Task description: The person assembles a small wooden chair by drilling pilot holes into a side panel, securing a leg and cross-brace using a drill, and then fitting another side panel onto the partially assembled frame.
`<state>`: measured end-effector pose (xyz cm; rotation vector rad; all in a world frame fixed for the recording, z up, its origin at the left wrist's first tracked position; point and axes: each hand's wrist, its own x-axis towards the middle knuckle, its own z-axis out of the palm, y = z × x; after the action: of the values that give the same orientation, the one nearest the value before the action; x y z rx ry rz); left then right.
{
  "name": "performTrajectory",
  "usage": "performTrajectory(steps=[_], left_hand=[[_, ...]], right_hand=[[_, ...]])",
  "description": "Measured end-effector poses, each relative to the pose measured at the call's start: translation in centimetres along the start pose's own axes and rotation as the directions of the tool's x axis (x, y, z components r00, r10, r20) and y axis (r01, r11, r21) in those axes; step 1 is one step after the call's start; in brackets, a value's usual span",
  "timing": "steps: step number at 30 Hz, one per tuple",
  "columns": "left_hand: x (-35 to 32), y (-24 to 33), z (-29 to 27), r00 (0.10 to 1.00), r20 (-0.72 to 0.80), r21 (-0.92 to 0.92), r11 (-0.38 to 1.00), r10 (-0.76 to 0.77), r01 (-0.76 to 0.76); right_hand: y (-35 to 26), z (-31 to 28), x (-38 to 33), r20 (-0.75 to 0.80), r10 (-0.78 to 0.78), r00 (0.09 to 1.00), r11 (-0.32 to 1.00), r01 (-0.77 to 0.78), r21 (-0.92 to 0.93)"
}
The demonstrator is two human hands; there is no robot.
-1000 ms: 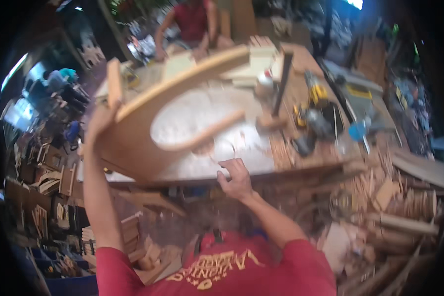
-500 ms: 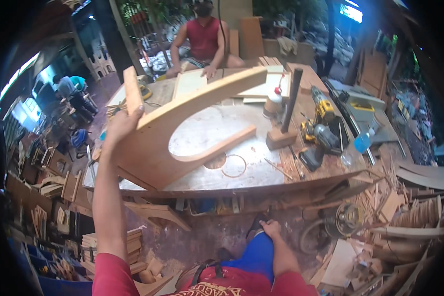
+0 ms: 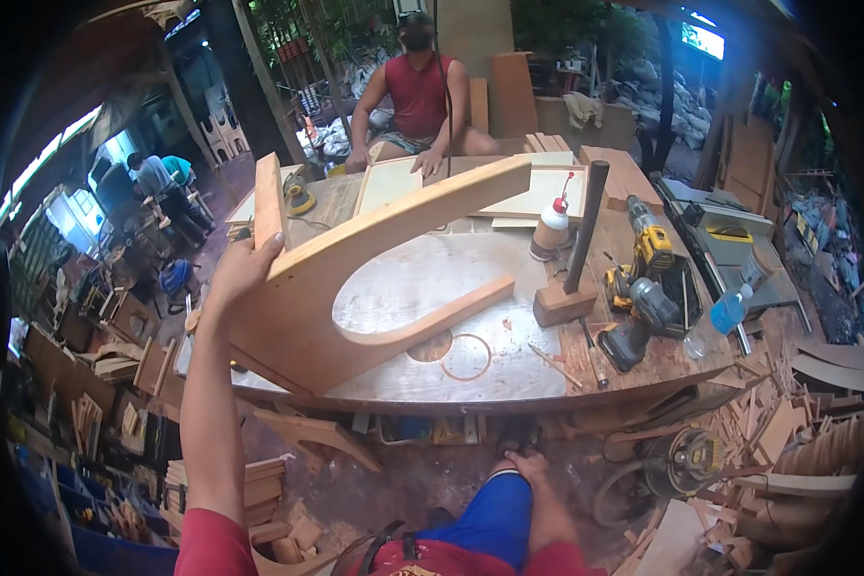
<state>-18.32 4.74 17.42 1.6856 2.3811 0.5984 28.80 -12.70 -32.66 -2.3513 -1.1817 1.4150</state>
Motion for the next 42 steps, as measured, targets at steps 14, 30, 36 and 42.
performTrajectory(steps=[14, 30, 36, 42], left_hand=[[0.3, 0.0, 0.0, 0.996, -0.06, 0.002, 0.998, 0.064, -0.064], [0.3, -0.5, 0.3, 0.999, -0.019, -0.03, 0.998, 0.046, -0.047], [0.3, -0.5, 0.4, 0.998, -0.031, -0.072, 0.996, 0.047, -0.049], [0.5, -0.8, 0.4, 0.993, -0.074, 0.008, 0.996, 0.088, -0.088]], right_hand=[[0.8, 0.6, 4.7, -0.09, -0.068, 0.994, 0.99, 0.056, -0.131], [-0.6, 1.2, 6.1, -0.007, -0.215, 0.977, 0.956, 0.209, -0.205], [-0.3, 1.0, 5.9, 0.025, -0.056, 0.998, 0.991, 0.058, -0.12], [1.9, 3.0, 8.1, 0.031, -0.051, 0.998, 0.993, 0.054, -0.107]])
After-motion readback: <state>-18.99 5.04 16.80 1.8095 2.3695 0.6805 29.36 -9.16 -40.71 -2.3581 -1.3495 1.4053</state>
